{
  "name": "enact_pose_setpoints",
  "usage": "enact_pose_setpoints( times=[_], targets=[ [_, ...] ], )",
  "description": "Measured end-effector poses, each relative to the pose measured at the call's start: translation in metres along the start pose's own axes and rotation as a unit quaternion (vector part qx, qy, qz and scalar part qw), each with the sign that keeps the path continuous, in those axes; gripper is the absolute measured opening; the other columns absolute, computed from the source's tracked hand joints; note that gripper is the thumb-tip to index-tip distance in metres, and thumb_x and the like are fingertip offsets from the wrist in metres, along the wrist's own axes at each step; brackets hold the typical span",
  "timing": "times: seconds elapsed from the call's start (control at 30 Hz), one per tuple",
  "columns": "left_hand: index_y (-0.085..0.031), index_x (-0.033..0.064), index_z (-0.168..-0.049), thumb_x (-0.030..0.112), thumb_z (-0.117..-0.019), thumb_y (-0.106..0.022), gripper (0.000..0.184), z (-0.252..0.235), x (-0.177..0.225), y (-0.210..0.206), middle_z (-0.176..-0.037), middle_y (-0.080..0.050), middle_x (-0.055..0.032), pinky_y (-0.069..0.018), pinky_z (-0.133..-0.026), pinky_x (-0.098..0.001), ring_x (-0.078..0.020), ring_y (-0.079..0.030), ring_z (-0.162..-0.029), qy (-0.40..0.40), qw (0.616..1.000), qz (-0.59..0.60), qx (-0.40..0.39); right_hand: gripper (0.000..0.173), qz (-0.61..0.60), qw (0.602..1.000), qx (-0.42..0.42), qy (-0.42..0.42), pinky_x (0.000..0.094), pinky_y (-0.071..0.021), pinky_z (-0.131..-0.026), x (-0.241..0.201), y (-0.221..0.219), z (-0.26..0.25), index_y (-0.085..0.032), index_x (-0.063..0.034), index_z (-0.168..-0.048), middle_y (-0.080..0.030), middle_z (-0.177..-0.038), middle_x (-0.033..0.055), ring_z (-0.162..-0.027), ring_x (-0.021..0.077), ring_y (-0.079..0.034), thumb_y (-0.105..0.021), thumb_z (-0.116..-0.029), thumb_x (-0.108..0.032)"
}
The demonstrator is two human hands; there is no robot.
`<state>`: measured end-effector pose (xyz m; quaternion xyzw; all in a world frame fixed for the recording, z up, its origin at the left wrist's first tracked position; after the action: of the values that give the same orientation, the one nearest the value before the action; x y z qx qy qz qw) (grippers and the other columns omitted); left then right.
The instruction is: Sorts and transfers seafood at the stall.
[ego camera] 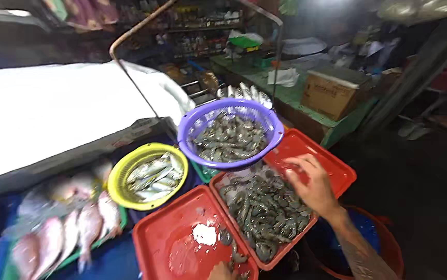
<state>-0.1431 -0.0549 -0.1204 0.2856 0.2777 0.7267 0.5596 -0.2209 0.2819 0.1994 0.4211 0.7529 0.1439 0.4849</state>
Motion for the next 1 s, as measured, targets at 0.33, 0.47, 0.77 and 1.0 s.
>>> enact_pose_setpoints(
  times=[0.33, 0.47, 0.77, 1.0],
  targets=[
    [-0.072, -0.0014, -0.107, 0.049, -0.0951, -0.067, 0.052, -0.005, -0.030, -0.037, -0.106, -0.072, -0.0247, -0.0524, -0.093, -0.0623, -0.0406, -0.069, -0.104, 0.078, 0.979, 0.186, -0.042, 0.029, -0.057, 0.971, -0.078, -0.219, 0.0520, -0.0560, -0.087, 0.233, 0.053, 0.136, -0.071, 0.0071, -0.116, -0.067, -0.113, 0.0297, -0.099, 0.0386, -0.067, -0.057, -0.1021, -0.014],
    [-0.072, -0.0025, -0.109, 0.037, -0.0958, -0.070, 0.042, 0.006, -0.030, -0.047, -0.100, -0.072, -0.0226, -0.0534, -0.091, -0.0582, -0.0361, -0.070, -0.095, 0.094, 0.965, 0.244, -0.031, 0.029, -0.083, 0.962, -0.095, -0.243, 0.0497, -0.0534, -0.092, 0.277, 0.057, 0.140, -0.070, 0.0095, -0.115, -0.066, -0.114, 0.0322, -0.103, 0.0393, -0.065, -0.055, -0.1034, -0.013],
    [-0.070, -0.0043, -0.104, 0.030, -0.0989, -0.063, 0.036, 0.045, -0.014, 0.004, -0.096, -0.070, -0.0224, -0.0543, -0.085, -0.0575, -0.0360, -0.069, -0.091, 0.175, 0.954, 0.233, 0.076, 0.027, -0.109, 0.965, -0.152, -0.181, 0.0565, -0.0541, -0.084, 0.312, 0.028, 0.106, -0.075, 0.0007, -0.111, -0.068, -0.112, 0.0256, -0.098, 0.0390, -0.067, -0.057, -0.1003, -0.017],
    [-0.068, -0.0046, -0.113, 0.017, -0.1042, -0.054, 0.027, 0.188, 0.055, 0.196, -0.099, -0.071, -0.0208, -0.0547, -0.087, -0.0588, -0.0343, -0.070, -0.093, 0.044, 0.911, 0.166, 0.375, 0.034, -0.106, 0.969, -0.177, -0.135, 0.0559, -0.0550, -0.081, 0.307, 0.016, 0.106, -0.076, -0.0007, -0.109, -0.069, -0.105, 0.0212, -0.094, 0.0362, -0.068, -0.053, -0.0987, -0.024]
  ],
)
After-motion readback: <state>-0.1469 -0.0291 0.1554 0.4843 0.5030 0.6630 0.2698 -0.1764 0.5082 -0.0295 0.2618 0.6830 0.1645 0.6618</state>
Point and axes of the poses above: each hand's wrist, its own z-axis away from the middle knuckle, its own y-axis out of the back of the hand, x = y × z, the point moved 7 cm from there along -z, towards the middle knuckle
